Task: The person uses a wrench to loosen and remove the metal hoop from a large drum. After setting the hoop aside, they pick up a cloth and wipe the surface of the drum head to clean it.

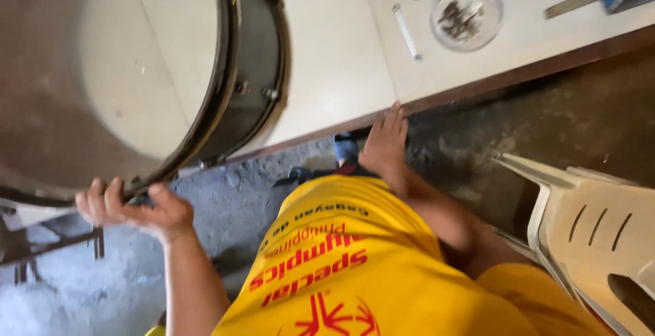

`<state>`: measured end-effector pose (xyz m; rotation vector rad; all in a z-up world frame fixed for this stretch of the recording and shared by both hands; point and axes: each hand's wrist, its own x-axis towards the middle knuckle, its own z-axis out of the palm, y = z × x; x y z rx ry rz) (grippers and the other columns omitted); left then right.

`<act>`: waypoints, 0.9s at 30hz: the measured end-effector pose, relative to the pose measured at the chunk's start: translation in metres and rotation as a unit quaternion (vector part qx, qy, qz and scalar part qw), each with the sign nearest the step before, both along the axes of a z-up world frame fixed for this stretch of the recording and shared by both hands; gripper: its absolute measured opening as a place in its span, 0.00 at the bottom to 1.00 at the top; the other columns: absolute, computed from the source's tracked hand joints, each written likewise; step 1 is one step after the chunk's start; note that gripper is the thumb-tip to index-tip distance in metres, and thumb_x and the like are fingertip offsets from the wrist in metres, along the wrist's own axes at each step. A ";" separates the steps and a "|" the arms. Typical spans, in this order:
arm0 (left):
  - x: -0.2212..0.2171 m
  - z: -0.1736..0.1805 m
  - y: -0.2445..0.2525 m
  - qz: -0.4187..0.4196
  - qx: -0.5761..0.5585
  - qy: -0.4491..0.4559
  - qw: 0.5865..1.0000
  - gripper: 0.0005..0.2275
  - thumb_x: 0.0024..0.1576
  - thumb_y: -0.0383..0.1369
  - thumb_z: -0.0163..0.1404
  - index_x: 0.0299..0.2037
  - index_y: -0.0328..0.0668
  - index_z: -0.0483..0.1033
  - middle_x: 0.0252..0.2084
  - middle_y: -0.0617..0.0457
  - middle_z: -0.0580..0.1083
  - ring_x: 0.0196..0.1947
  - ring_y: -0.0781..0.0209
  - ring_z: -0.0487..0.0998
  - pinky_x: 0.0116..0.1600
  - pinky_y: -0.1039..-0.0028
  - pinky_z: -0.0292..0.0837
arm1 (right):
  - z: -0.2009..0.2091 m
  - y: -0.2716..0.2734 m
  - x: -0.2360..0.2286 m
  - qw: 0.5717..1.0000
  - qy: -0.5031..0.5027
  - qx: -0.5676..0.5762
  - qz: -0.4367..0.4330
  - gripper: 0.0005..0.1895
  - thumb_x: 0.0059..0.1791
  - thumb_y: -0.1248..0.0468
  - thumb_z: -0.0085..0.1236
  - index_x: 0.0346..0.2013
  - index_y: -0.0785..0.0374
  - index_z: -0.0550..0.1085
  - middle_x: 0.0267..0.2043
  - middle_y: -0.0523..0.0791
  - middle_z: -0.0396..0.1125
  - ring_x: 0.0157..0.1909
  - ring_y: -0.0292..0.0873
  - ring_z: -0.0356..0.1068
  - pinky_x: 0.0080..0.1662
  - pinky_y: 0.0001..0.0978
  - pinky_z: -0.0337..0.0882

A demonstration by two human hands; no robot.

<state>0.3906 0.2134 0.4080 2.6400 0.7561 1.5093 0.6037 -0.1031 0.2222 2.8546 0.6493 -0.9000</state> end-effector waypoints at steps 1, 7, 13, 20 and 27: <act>0.001 0.001 -0.003 0.001 -0.004 0.005 1.000 0.19 0.63 0.42 0.44 0.51 0.29 0.68 0.57 0.37 0.64 0.66 0.39 0.56 0.70 0.34 0.45 | 0.002 0.005 0.003 0.999 0.021 -0.031 0.002 0.57 0.43 0.44 0.55 0.74 0.75 0.43 0.78 0.68 0.21 0.80 0.68 0.24 0.74 0.56 0.31; -0.013 -0.017 0.010 0.017 -0.012 0.020 1.000 0.17 0.64 0.40 0.44 0.55 0.35 0.67 0.63 0.41 0.63 0.70 0.41 0.53 0.73 0.35 0.43 | 0.066 0.029 0.018 0.988 0.123 -0.088 -0.022 0.53 0.50 0.49 0.53 0.76 0.72 0.37 0.79 0.65 0.14 0.80 0.66 0.18 0.75 0.52 0.26; -0.025 -0.049 0.029 0.027 0.010 0.010 1.000 0.23 0.64 0.50 0.47 0.55 0.35 0.71 0.64 0.37 0.64 0.69 0.33 0.53 0.71 0.44 0.46 | 0.074 0.046 -0.014 0.993 -0.027 -0.012 -0.114 0.29 0.60 0.58 0.27 0.75 0.63 0.55 0.82 0.59 0.33 0.81 0.60 0.34 0.75 0.51 0.37; -0.015 -0.049 0.020 0.044 0.003 -0.040 0.998 0.22 0.61 0.56 0.47 0.49 0.44 0.74 0.61 0.42 0.66 0.66 0.34 0.59 0.71 0.43 0.50 | 0.128 0.061 -0.001 0.994 -0.077 -0.027 0.072 0.23 0.47 0.55 0.46 0.48 0.58 0.83 0.55 0.56 0.74 0.59 0.61 0.73 0.60 0.53 0.68; -0.007 -0.052 0.019 0.101 0.020 -0.049 0.993 0.20 0.61 0.54 0.43 0.54 0.55 0.74 0.63 0.52 0.68 0.68 0.44 0.61 0.68 0.53 0.51 | 0.065 0.059 -0.016 0.992 -0.017 -0.103 -0.068 0.29 0.60 0.64 0.23 0.76 0.71 0.51 0.80 0.65 0.34 0.80 0.69 0.33 0.73 0.60 0.36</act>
